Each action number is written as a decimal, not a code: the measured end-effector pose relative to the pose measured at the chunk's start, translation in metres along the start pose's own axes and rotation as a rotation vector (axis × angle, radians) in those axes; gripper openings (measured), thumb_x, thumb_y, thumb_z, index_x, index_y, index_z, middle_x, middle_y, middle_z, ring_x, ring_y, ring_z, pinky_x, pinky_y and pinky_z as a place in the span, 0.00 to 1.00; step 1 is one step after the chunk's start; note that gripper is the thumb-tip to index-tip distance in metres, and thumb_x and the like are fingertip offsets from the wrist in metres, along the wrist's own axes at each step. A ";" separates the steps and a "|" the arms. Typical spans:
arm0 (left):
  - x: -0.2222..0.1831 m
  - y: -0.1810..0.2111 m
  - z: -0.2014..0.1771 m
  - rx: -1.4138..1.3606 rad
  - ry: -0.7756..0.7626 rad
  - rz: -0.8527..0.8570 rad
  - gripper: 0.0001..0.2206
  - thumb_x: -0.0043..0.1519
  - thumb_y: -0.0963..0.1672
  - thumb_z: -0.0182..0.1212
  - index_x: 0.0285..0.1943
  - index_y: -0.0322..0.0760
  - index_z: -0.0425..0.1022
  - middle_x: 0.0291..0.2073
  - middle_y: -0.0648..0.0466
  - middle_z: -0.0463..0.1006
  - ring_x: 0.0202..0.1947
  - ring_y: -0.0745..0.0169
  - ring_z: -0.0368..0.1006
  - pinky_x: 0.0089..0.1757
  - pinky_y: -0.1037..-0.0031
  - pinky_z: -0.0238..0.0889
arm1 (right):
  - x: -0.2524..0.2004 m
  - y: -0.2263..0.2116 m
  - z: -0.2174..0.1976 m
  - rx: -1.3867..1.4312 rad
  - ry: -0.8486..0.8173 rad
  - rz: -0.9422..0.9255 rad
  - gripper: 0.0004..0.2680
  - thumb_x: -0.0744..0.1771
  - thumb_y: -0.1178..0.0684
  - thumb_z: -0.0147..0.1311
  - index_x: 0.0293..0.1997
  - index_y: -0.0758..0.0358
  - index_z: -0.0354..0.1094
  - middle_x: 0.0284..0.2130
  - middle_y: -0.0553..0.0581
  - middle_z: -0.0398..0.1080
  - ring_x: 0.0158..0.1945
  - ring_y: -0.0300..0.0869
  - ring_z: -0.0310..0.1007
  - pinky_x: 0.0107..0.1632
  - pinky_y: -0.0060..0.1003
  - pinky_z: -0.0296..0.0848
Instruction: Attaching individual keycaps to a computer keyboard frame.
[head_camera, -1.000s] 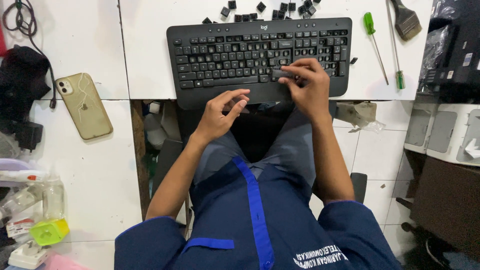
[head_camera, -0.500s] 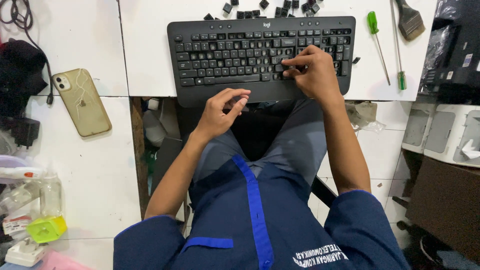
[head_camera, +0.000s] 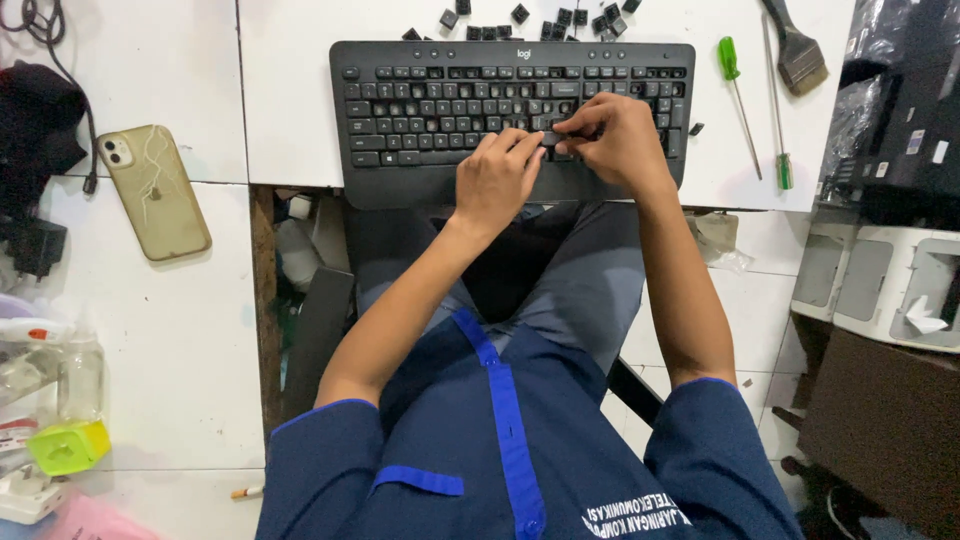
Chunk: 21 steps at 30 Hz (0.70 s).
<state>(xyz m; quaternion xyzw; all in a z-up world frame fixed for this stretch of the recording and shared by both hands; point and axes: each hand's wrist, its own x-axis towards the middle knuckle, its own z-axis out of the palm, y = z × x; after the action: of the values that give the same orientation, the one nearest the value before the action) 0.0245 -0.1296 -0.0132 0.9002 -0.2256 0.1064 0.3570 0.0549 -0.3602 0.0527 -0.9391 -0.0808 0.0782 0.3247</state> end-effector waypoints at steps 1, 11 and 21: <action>0.001 -0.002 0.006 0.059 0.033 0.004 0.09 0.74 0.45 0.76 0.62 0.46 0.91 0.48 0.60 0.86 0.41 0.52 0.81 0.31 0.60 0.79 | 0.001 0.004 0.002 0.003 0.011 0.016 0.08 0.68 0.57 0.84 0.51 0.54 0.93 0.41 0.52 0.81 0.37 0.42 0.76 0.38 0.41 0.75; 0.006 0.011 -0.015 0.222 0.200 0.207 0.06 0.76 0.44 0.72 0.44 0.43 0.86 0.43 0.58 0.79 0.35 0.58 0.69 0.25 0.71 0.66 | 0.016 0.030 0.027 -0.168 -0.002 -0.071 0.05 0.66 0.64 0.81 0.44 0.62 0.93 0.33 0.56 0.83 0.34 0.48 0.81 0.33 0.45 0.80; 0.002 -0.004 -0.009 0.415 0.126 0.353 0.11 0.76 0.51 0.75 0.58 0.45 0.85 0.49 0.54 0.78 0.42 0.50 0.71 0.35 0.61 0.65 | 0.006 0.029 0.033 -0.297 0.008 -0.256 0.08 0.72 0.64 0.70 0.34 0.59 0.89 0.31 0.57 0.79 0.34 0.52 0.77 0.38 0.48 0.76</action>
<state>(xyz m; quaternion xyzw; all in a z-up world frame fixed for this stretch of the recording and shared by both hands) 0.0280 -0.1215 -0.0077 0.8924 -0.3298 0.2666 0.1543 0.0572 -0.3616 0.0083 -0.9591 -0.2091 0.0198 0.1901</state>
